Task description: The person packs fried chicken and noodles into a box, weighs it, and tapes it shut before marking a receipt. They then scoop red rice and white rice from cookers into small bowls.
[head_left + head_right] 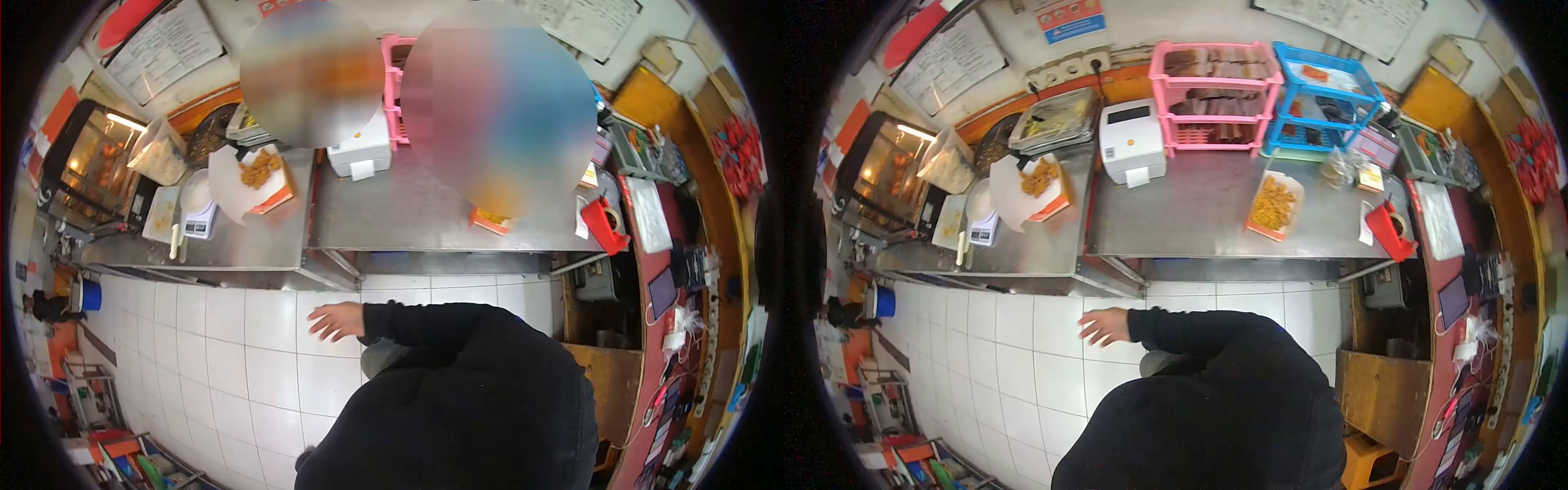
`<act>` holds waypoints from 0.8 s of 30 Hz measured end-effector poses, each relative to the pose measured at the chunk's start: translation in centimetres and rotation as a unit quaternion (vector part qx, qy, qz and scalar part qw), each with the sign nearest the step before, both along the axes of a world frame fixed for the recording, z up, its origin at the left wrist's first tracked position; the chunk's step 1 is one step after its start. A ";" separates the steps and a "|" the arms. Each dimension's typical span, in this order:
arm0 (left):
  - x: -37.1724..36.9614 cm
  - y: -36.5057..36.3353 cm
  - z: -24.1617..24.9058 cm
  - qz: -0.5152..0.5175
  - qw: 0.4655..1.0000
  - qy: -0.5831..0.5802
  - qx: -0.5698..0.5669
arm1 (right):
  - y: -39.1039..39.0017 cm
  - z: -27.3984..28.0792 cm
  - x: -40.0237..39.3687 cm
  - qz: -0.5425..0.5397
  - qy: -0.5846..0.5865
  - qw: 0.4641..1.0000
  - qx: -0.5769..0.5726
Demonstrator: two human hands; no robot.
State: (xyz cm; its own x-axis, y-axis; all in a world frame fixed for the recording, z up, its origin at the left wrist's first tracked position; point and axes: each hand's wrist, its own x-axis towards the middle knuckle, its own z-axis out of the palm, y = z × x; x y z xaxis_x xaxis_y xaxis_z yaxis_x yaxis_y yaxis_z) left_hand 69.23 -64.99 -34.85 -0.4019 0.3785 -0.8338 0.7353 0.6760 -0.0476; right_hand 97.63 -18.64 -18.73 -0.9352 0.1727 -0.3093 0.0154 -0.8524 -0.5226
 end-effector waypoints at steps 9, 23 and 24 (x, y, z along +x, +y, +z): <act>0.0 -5.6 2.9 0.032 0.995 -0.004 0.099 | -0.4 -3.7 -1.1 0.005 -0.090 0.992 -0.089; 4.0 6.0 -2.3 0.539 0.821 0.004 0.190 | 3.0 6.5 -31.9 0.316 -0.058 0.944 0.074; 2.7 6.9 -2.2 0.546 0.815 0.006 0.196 | 2.7 7.0 -34.8 0.325 -0.052 0.941 0.080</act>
State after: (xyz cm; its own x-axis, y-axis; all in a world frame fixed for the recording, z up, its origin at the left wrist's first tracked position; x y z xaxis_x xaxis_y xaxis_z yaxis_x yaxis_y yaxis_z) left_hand 71.90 -58.11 -37.10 -0.6848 0.0252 -0.7283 -0.3133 0.8922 0.3254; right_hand 62.87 -15.91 -11.75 -0.8256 -0.3731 -0.4232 0.5641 -0.5559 -0.6105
